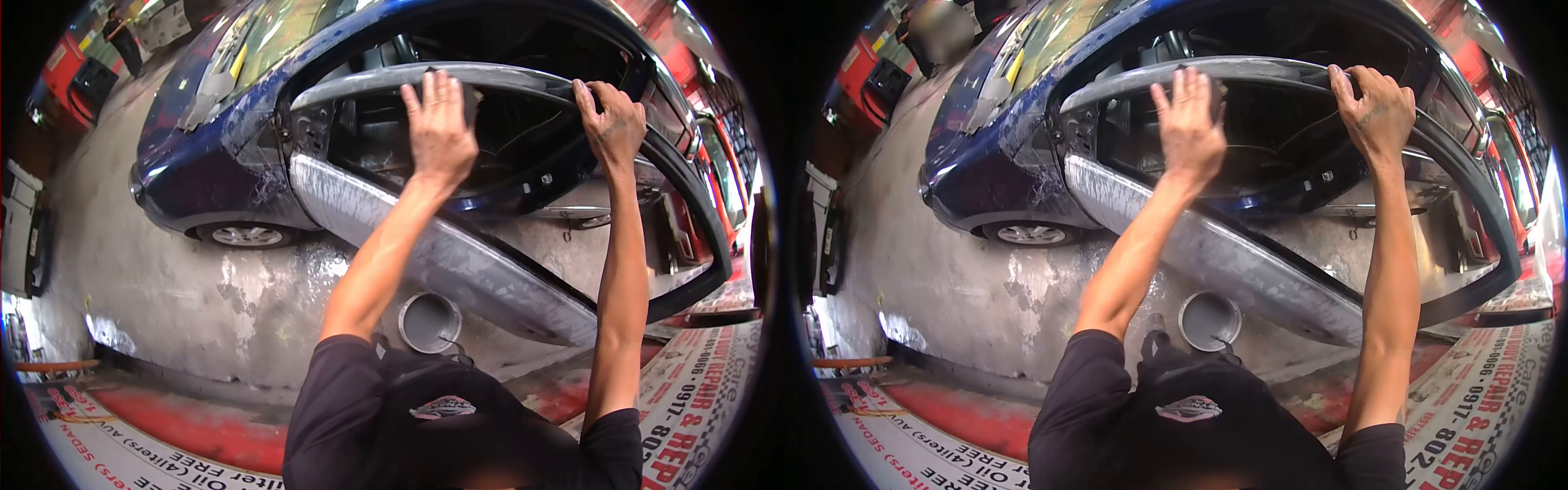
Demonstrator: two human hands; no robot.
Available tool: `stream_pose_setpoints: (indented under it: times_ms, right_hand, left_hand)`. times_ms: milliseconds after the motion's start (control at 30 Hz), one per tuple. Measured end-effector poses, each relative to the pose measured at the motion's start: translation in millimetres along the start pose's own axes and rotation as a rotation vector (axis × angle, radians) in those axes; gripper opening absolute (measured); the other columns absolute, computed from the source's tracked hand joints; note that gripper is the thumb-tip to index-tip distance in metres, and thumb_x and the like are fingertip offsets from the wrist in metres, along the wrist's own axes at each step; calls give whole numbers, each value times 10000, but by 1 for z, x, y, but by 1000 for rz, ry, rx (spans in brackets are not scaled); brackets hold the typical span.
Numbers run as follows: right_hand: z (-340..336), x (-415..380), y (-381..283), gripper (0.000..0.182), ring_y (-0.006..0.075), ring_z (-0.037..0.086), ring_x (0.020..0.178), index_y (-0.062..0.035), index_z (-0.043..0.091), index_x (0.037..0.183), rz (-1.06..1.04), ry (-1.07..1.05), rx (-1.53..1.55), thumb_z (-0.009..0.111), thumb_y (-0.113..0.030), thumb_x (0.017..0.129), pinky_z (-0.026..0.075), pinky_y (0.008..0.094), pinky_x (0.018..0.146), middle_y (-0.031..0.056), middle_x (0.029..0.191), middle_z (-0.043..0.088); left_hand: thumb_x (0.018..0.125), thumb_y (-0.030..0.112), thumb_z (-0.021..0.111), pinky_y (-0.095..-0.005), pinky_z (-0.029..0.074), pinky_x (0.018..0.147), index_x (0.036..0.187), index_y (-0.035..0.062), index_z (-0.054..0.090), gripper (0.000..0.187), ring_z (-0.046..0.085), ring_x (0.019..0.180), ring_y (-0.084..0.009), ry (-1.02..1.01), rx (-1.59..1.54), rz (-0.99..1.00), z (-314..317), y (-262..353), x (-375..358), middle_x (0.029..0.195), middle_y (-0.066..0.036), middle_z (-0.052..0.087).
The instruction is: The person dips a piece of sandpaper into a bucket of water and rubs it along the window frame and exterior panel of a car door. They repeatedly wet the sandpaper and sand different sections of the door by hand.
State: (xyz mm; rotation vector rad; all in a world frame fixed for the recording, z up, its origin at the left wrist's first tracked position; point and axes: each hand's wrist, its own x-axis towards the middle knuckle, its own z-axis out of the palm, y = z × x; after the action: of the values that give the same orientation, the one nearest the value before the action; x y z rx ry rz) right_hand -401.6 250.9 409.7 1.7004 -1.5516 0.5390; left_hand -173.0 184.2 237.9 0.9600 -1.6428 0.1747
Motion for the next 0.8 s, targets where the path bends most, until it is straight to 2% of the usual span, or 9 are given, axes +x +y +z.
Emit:
stream_pose_setpoints:
  times_ms: [67, 167, 233, 300, 433, 533, 633, 667, 800]
  right_hand:
    - [2, 2, 0, 382, 234, 707, 871, -131, 816, 980, -15, 26, 7, 681, -488, 1003, 453, 387, 811, 38, 908, 767]
    - [7, 1, 1, 380, 242, 709, 868, -132, 814, 962, -30, 67, 51, 680, -485, 1003, 455, 391, 812, 45, 903, 768]
    - [8, 4, 0, 377, 244, 711, 870, -132, 815, 958, -16, 81, 56, 678, -481, 1005, 457, 391, 812, 49, 903, 770]
    - [3, 3, -2, 388, 247, 712, 871, -125, 814, 954, -24, 64, 30, 677, -485, 1006, 457, 392, 814, 53, 900, 770]
    - [1, 4, -5, 406, 258, 714, 873, -114, 809, 937, 17, 30, 12, 681, -494, 1003, 462, 392, 821, 69, 896, 772]
    - [2, 3, -2, 402, 253, 718, 880, -116, 819, 962, 7, 54, 33, 683, -492, 1005, 465, 389, 825, 66, 914, 780]
    - [5, 3, 0, 397, 252, 716, 877, -117, 817, 959, 2, 105, 60, 684, -488, 1005, 462, 388, 823, 63, 907, 776]
    - [1, 5, -4, 400, 252, 715, 876, -117, 817, 962, 14, 65, 30, 682, -491, 1005, 461, 389, 823, 62, 905, 775]
    - [-1, 3, -3, 418, 252, 713, 875, -116, 816, 972, 25, 12, 7, 668, -506, 1009, 460, 395, 826, 59, 904, 772]
  left_hand:
    - [925, 118, 664, -686, 117, 1302, 1444, -114, 590, 574, 466, 1508, -473, 14, -53, 47, 10, 35, 10, 1543, -322, 557]
    - [842, 57, 652, -683, 115, 1308, 1455, -69, 604, 628, 490, 1514, -392, -10, -176, 94, 8, 39, 14, 1552, -251, 583]
    - [869, 53, 642, -681, 114, 1306, 1454, -54, 613, 596, 498, 1518, -356, -37, -32, 104, -3, 1, 4, 1552, -221, 596]
    - [987, 135, 631, -690, 132, 1292, 1434, -87, 612, 499, 499, 1505, -407, -6, -3, -4, -16, -26, -6, 1534, -264, 594]
    - [968, 138, 651, -682, 131, 1302, 1443, -113, 587, 542, 463, 1509, -477, 37, -112, 8, 8, 28, 4, 1531, -315, 570]
    - [874, 80, 676, -687, 119, 1306, 1468, -75, 586, 620, 477, 1522, -401, 0, -206, 43, 8, 46, 12, 1550, -247, 586]
    - [991, 135, 658, -664, 97, 1310, 1438, -56, 629, 487, 478, 1534, -346, 3, -73, -19, -5, -14, -8, 1564, -202, 591]
    - [1045, 184, 627, -663, 106, 1305, 1409, -60, 651, 440, 474, 1535, -360, 2, -67, -58, -5, -28, -15, 1556, -222, 591]
    - [994, 155, 658, -678, 153, 1297, 1441, -97, 596, 517, 443, 1516, -495, 34, -151, -30, 9, 33, 7, 1542, -322, 556]
